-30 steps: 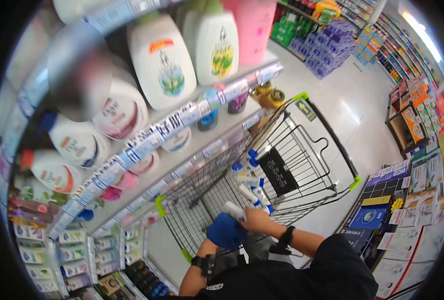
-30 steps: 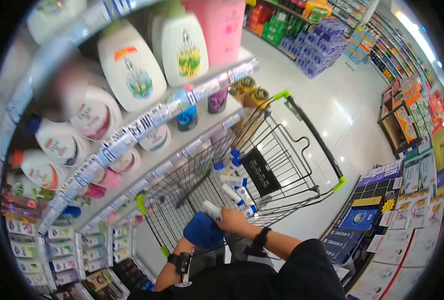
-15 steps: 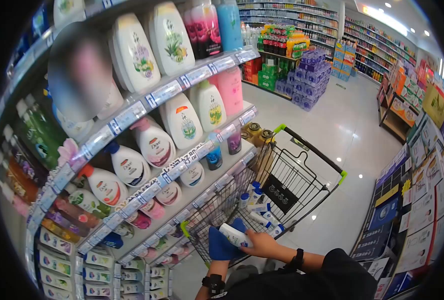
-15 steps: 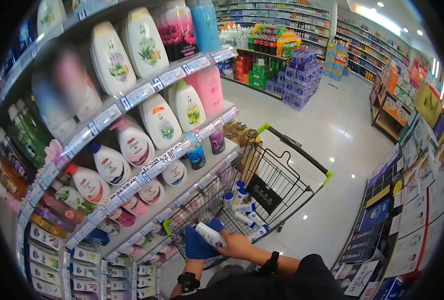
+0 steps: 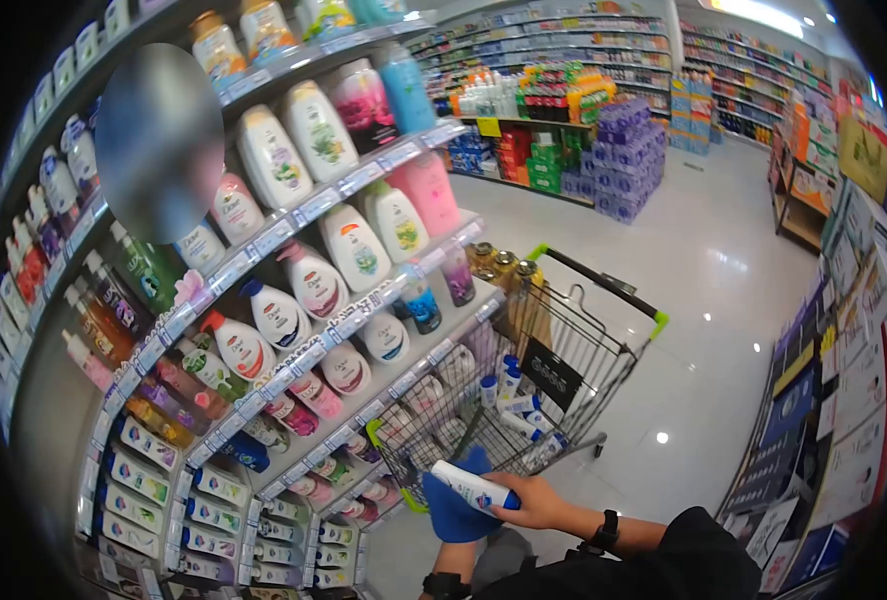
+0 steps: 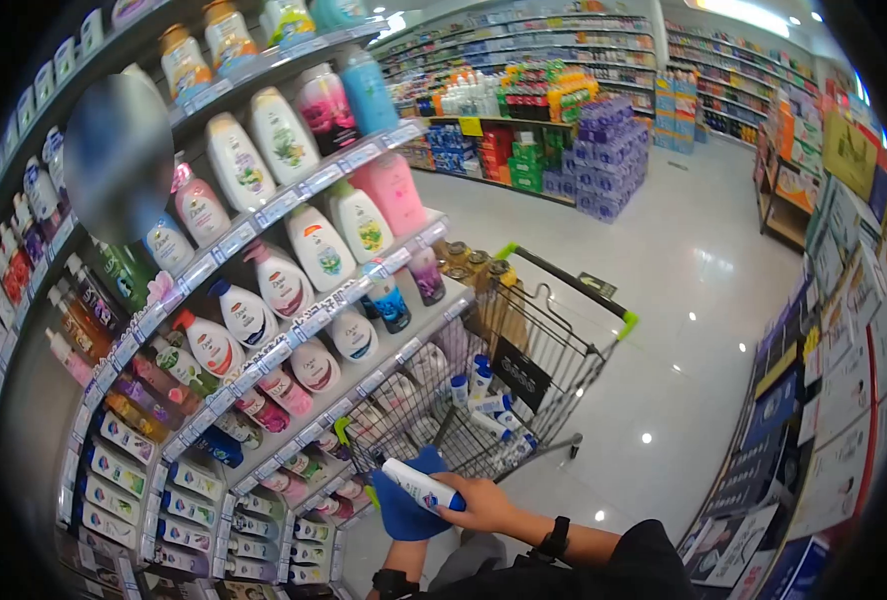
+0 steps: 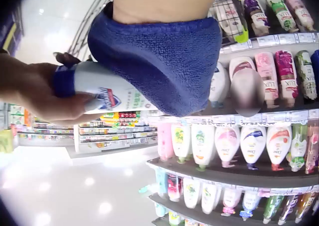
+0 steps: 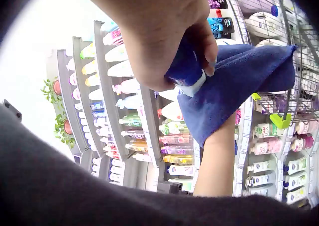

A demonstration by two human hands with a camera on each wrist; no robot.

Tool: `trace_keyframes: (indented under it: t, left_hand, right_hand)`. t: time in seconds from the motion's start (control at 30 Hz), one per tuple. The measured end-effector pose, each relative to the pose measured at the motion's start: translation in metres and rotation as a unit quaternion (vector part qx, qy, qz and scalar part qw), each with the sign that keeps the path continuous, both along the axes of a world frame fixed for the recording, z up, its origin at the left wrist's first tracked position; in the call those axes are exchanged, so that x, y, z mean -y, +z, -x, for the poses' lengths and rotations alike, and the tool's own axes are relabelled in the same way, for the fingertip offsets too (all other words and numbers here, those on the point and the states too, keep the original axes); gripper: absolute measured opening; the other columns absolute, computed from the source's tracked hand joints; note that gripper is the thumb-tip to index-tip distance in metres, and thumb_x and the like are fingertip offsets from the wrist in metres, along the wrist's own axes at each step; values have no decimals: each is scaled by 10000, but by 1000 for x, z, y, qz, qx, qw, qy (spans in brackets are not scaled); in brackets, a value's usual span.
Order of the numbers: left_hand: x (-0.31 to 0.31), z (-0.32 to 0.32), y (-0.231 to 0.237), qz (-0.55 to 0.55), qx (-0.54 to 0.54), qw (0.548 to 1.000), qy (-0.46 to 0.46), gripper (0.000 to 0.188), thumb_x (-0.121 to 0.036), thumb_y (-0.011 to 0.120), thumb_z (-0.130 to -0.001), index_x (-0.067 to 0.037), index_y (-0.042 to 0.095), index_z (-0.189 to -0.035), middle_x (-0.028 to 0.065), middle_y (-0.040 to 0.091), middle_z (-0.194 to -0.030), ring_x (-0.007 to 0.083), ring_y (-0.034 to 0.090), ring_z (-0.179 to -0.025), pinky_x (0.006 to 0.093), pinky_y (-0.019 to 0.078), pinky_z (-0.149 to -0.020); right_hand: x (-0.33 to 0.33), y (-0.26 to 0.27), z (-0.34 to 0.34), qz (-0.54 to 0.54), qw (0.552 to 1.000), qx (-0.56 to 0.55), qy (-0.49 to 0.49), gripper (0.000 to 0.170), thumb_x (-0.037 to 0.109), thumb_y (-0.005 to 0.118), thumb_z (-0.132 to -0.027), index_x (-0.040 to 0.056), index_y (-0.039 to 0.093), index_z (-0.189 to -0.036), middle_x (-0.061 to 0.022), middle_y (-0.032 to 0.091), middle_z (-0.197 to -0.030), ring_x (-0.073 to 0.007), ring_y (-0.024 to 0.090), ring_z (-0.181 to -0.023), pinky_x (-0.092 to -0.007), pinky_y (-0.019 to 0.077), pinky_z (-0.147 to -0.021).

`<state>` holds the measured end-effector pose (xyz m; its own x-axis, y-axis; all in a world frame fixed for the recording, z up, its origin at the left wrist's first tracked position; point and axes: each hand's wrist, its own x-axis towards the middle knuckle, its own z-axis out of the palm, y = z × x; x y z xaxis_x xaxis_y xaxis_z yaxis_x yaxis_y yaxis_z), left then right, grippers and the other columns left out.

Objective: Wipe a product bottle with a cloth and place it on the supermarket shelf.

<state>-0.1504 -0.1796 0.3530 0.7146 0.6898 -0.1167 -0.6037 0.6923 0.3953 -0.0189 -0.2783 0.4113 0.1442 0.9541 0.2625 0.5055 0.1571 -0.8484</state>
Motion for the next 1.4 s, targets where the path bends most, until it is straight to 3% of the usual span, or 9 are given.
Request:
trace_keyframes:
  t: [0.23, 0.67, 0.73, 0.8, 0.97, 1.0, 1.07, 1.27, 1.4]
  left_hand:
    - [93, -36, 32, -158, -93, 983, -11, 700, -614, 318, -857, -65, 364, -1290, 114, 445, -1268, 272, 466, -1096, 413, 382, -931]
    - [79, 114, 29, 120, 71, 981, 135, 733, -633, 321, -846, -48, 376, -1285, 98, 445, -1265, 259, 444, -1106, 379, 366, -940]
    - [77, 134, 37, 36, -117, 974, 190, 723, -626, 330, -847, -50, 385, -1279, 97, 449, -1261, 253, 440, -1104, 369, 366, -937]
    - [60, 167, 25, 300, 412, 860, 9, 692, -622, 328, -848, -44, 431, -1215, 101, 513, -1164, 243, 478, -1013, 335, 370, -911]
    - [59, 185, 96, -113, 24, 989, 94, 483, -523, 395, -848, -64, 491, -962, 107, 571, -911, 234, 510, -787, 318, 380, -807]
    - [69, 182, 118, -227, -88, 958, 150, 453, -501, 404, -849, -65, 487, -937, 110, 568, -890, 231, 507, -767, 320, 380, -795]
    - [75, 182, 132, -513, -308, 760, 255, 419, -460, 398, -860, -59, 485, -946, 115, 566, -908, 223, 516, -795, 330, 378, -821]
    - [97, 179, 148, -434, -226, 835, 253, 413, -451, 380, -880, -62, 485, -971, 104, 570, -933, 215, 532, -817, 324, 392, -825]
    - [101, 197, 153, -382, -197, 870, 242, 410, -444, 369, -893, -63, 484, -988, 97, 573, -949, 210, 542, -832, 319, 401, -828]
  right_hand:
    - [95, -1, -3, 20, 997, -41, -54, 529, 263, 613, -738, 122, 490, -1233, -160, 642, -875, -321, 630, -683, -352, 506, -653]
    - [69, 37, 75, -85, 929, 288, 217, 627, 303, 603, -752, 200, 380, -1329, -68, 511, -628, -251, 509, -453, -363, 410, -422]
    - [67, 41, 92, -134, 917, 310, 214, 623, 300, 611, -742, 217, 396, -1322, -48, 481, -613, -213, 478, -424, -333, 395, -397]
    - [64, 50, 108, -180, 908, 318, 206, 627, 304, 621, -735, 238, 405, -1319, -33, 459, -602, -192, 453, -406, -318, 385, -390]
    - [58, 80, 145, -293, 880, 313, 204, 566, 213, 627, -714, 230, 464, -1255, -39, 470, -662, -192, 498, -489, -321, 416, -425]
    - [55, 86, 149, -307, 877, 307, 204, 546, 215, 628, -712, 226, 486, -1239, -39, 463, -653, -194, 494, -483, -320, 416, -425]
    - [56, 103, 155, -311, 879, 305, 194, 528, 216, 632, -710, 221, 507, -1223, -36, 455, -648, -194, 491, -479, -315, 412, -426]
    - [43, 117, 171, -252, 938, 125, 202, 490, 207, 684, -653, 130, 582, -1127, -82, 555, -672, -265, 546, -548, -321, 439, -498]
    - [42, 114, 194, -138, 956, -92, 242, 521, 142, 642, -661, 59, 539, -1165, -128, 600, -1042, -196, 585, -939, -291, 430, -843]
